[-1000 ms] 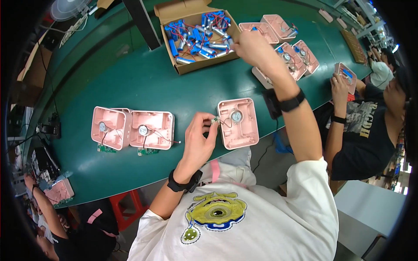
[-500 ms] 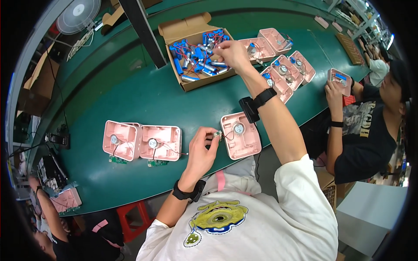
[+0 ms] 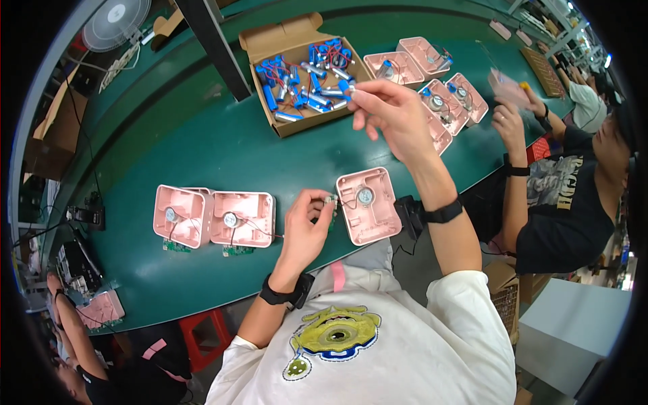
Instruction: The person assembles electronic devices by hand, picking up a battery from a box, connecting its wires to a circuit board, and placing both components into a pink plastic housing. The person repeats this process for several devices, occasionally moving completed housings aside to reach new ones.
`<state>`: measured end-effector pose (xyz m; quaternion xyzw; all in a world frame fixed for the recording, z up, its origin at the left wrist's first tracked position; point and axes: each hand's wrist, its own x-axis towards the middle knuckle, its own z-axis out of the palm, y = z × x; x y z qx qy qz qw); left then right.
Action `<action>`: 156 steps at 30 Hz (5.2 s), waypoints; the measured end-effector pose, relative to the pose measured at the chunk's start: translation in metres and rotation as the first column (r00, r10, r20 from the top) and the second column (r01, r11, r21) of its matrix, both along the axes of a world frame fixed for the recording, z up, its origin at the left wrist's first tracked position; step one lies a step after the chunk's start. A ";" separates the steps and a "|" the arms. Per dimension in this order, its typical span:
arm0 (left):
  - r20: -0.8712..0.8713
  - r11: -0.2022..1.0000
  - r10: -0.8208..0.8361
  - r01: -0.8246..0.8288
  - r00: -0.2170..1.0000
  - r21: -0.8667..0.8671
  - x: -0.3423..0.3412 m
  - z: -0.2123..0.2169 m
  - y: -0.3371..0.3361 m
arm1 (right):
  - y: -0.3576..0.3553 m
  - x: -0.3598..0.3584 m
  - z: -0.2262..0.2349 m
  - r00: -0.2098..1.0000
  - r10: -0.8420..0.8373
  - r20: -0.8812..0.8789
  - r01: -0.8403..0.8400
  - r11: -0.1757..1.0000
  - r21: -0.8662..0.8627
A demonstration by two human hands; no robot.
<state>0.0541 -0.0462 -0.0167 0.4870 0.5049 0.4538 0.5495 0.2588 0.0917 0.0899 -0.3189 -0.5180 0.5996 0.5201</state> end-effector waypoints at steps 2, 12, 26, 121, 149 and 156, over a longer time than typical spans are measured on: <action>0.015 1.000 0.002 -0.002 1.000 -0.012 0.002 0.000 0.003 | -0.016 0.009 0.007 0.999 0.023 -0.023 -0.023 0.999 0.032; -0.081 0.996 0.013 -0.005 0.997 0.092 0.010 0.006 0.003 | -0.064 0.029 -0.005 0.990 0.129 -0.063 -0.137 0.977 -0.161; -0.085 0.963 0.152 -0.128 0.985 0.237 0.021 0.004 0.001 | -0.109 -0.008 -0.016 0.373 -0.482 0.793 -0.141 0.815 0.562; -0.185 0.996 0.001 -0.017 0.983 -0.087 -0.070 0.028 -0.004 | -0.120 -0.044 -0.043 0.998 0.030 -0.049 -0.040 0.976 -0.214; -0.504 0.904 0.222 0.017 0.835 0.427 -0.041 0.033 -0.027 | -0.126 -0.074 -0.067 0.614 -0.303 0.729 0.019 0.929 0.371; -0.587 0.859 0.272 0.082 0.762 0.505 -0.039 0.033 -0.029 | -0.125 -0.075 -0.065 0.654 -0.298 0.695 0.019 0.925 0.379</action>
